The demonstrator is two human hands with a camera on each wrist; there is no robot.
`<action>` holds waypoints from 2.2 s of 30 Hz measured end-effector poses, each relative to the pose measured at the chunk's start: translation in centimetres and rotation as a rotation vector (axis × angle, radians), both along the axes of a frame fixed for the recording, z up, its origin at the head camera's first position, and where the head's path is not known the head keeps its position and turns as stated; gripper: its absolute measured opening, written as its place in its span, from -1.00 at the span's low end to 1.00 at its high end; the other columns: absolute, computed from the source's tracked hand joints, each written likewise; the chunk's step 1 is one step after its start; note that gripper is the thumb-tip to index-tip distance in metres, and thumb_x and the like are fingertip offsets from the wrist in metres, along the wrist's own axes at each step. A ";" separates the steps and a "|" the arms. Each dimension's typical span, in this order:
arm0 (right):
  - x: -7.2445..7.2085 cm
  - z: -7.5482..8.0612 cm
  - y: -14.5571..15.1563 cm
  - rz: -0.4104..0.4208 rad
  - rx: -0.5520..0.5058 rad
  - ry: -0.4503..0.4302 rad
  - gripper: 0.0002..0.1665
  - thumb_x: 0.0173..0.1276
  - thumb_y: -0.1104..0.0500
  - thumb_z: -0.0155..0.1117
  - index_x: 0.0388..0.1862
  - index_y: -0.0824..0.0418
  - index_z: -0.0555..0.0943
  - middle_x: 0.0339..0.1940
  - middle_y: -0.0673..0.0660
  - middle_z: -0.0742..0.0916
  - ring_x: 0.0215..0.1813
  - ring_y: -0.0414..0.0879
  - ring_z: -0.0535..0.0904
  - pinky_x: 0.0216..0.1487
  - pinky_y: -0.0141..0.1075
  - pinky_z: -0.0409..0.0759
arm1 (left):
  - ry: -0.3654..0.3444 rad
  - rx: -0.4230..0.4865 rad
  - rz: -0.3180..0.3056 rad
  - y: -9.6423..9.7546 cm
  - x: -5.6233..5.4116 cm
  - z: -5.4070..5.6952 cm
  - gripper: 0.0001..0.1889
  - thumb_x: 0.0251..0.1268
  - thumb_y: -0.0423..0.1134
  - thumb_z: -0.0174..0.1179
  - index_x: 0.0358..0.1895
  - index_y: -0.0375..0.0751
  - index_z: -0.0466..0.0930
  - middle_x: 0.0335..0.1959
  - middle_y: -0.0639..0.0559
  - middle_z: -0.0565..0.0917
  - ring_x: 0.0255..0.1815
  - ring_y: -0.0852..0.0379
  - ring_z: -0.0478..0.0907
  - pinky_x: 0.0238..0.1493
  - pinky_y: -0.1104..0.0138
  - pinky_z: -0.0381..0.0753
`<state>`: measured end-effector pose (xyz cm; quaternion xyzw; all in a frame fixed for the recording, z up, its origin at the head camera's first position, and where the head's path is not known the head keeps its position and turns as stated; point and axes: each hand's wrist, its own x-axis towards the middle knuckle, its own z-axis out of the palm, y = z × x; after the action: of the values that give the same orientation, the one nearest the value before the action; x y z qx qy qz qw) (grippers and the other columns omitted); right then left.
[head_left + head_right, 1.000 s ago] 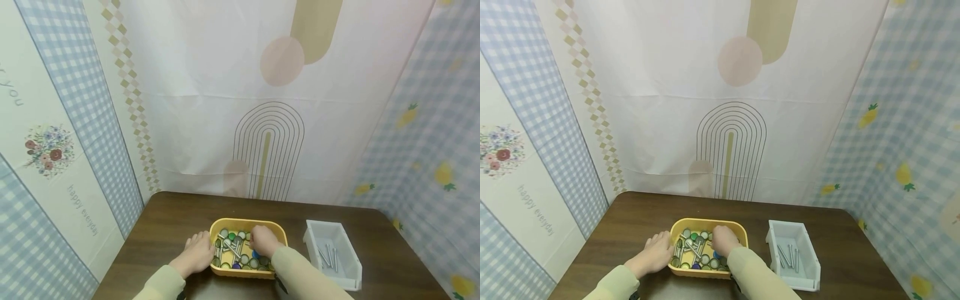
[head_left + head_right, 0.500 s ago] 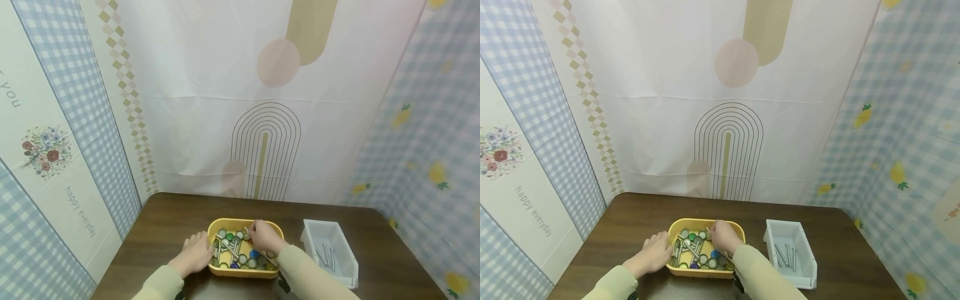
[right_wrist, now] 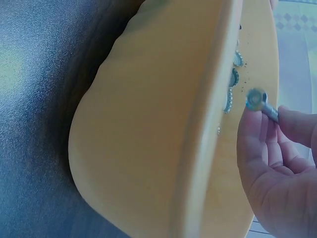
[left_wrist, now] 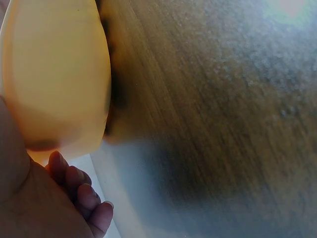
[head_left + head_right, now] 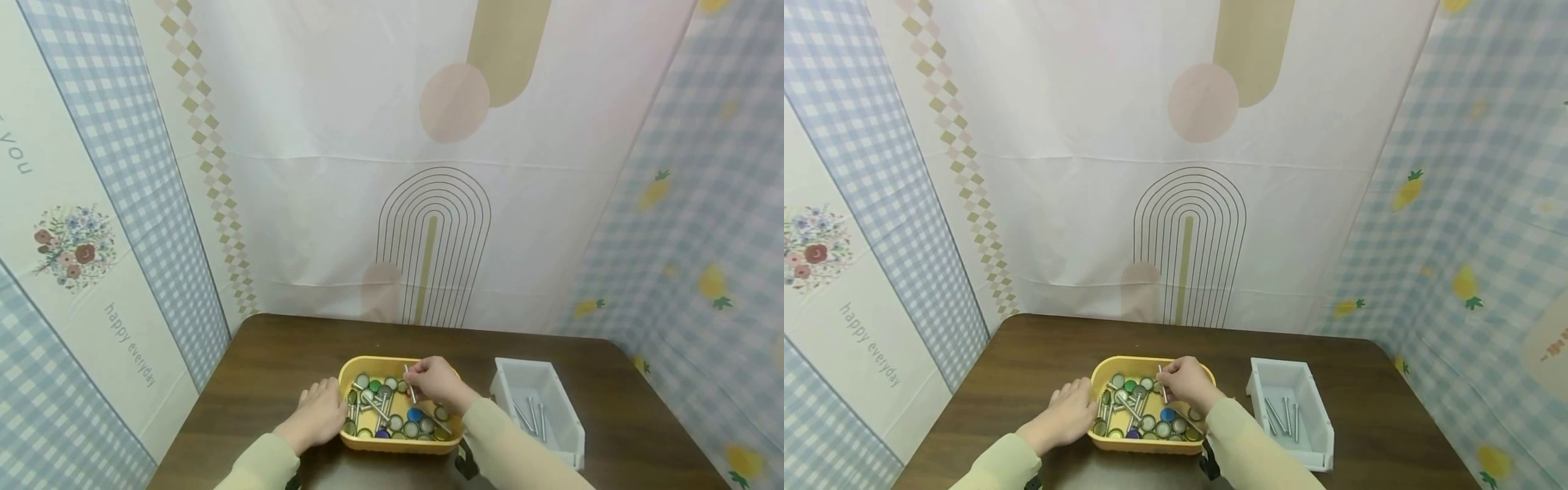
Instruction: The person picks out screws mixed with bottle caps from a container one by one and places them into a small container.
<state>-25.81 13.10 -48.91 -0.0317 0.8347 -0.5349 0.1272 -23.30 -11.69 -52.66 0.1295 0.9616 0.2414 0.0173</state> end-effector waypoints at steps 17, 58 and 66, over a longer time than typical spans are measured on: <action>-0.7 0.3 1.8 -0.026 -0.105 -0.090 -0.69 0.36 0.18 0.27 -0.19 0.47 0.59 -0.32 0.23 0.65 -0.38 -0.08 0.58 -0.31 -0.20 0.64 | -0.018 0.004 0.001 0.0 -0.1 0.2 -0.80 0.32 -0.17 0.02 -0.17 -0.24 0.37 -0.34 0.00 0.36 -0.26 0.00 0.29 -0.17 0.06 0.25; 1.4 3.1 19.1 -0.246 0.068 -0.074 -0.41 0.43 0.06 0.17 0.19 0.53 0.40 0.06 0.36 0.60 0.04 0.11 0.58 -0.05 -0.14 0.60 | -0.035 0.003 -0.001 0.0 -0.3 0.1 -0.80 0.35 -0.15 -0.01 -0.17 -0.24 0.38 -0.35 0.01 0.36 -0.27 0.02 0.29 -0.19 0.09 0.24; 1.6 1.5 19.5 -0.284 0.302 -0.057 -0.72 0.41 0.18 0.10 -0.21 0.43 0.57 -0.38 0.17 0.63 -0.33 -0.04 0.55 -0.32 -0.19 0.56 | -0.031 0.009 -0.007 -0.1 -0.2 0.2 -0.79 0.34 -0.16 0.01 -0.17 -0.24 0.37 -0.34 0.00 0.36 -0.27 0.01 0.29 -0.19 0.08 0.24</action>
<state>-24.16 32.64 -47.41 0.1211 0.8974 -0.4172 0.0775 -23.54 -11.78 -52.46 0.1290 0.9596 0.2478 0.0325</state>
